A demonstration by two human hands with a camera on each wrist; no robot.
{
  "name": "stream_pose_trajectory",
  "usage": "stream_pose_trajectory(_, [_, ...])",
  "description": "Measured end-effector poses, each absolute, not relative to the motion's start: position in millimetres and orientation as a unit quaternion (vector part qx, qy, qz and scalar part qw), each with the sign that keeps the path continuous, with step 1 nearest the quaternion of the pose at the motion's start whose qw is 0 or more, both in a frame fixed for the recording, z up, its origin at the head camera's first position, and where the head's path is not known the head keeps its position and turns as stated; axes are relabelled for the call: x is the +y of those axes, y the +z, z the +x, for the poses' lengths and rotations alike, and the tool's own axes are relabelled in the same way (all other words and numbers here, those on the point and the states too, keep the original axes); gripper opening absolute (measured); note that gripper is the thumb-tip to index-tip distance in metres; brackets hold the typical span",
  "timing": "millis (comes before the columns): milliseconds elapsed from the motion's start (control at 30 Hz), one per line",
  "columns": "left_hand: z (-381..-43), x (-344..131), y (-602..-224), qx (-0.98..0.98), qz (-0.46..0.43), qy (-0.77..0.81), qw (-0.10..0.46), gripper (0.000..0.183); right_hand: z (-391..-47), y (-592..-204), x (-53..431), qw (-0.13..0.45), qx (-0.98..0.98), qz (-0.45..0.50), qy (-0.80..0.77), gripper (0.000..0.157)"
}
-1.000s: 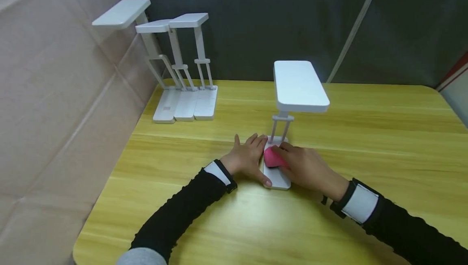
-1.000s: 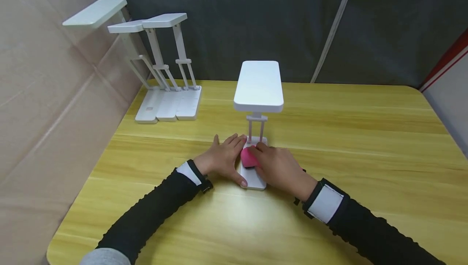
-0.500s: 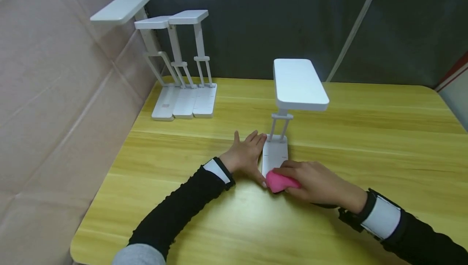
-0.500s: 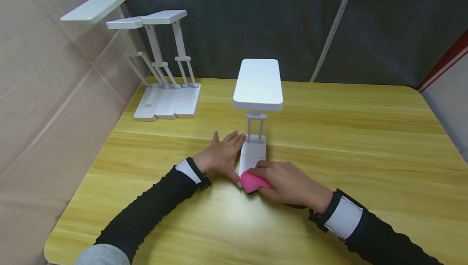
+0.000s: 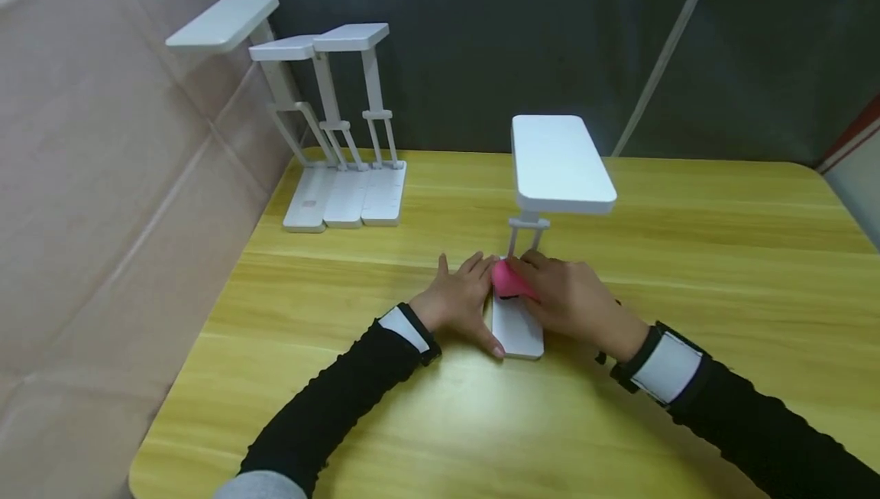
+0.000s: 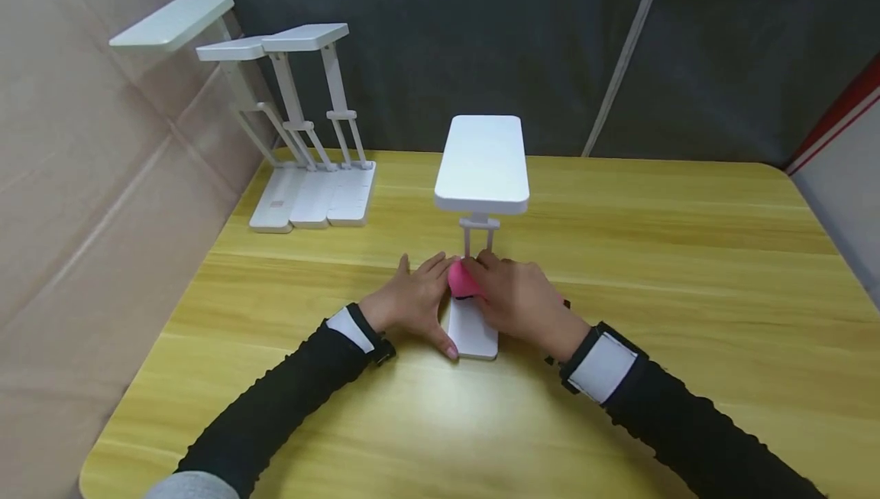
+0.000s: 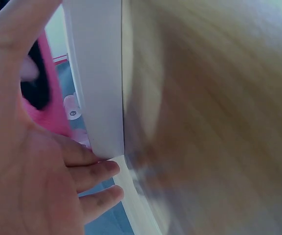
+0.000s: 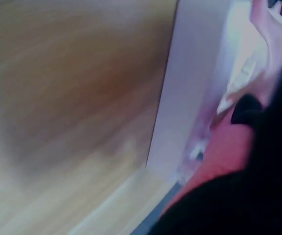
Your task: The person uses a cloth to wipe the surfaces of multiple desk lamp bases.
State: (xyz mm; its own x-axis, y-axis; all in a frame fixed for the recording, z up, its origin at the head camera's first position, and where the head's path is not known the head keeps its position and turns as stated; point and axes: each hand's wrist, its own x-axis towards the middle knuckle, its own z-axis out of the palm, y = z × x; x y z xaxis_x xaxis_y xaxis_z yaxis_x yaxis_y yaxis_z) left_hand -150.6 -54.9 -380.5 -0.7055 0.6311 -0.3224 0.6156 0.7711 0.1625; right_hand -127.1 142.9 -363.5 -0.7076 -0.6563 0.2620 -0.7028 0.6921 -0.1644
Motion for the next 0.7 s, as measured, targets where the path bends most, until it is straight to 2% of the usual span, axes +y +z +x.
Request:
stream_pose_trajectory(200, [-151.9,-54.7,-385.3,0.924,0.335,0.031,0.184,0.136,-118.8,-373.5,128.7,0.113,-0.924,0.366,0.003,0.049])
stream_pose_trajectory(333, [-151.9,-55.0,-384.8,0.923,0.339,0.036,0.179,0.135,-109.1,-373.0,129.5,0.119,-0.91,0.396,0.001,0.046])
stream_pose_trajectory(700, [-152.4,-55.4,-386.2,0.925,0.337,0.026,0.175,0.136,-88.8,-367.8,148.6,0.009,-0.885,0.449,0.12,0.038])
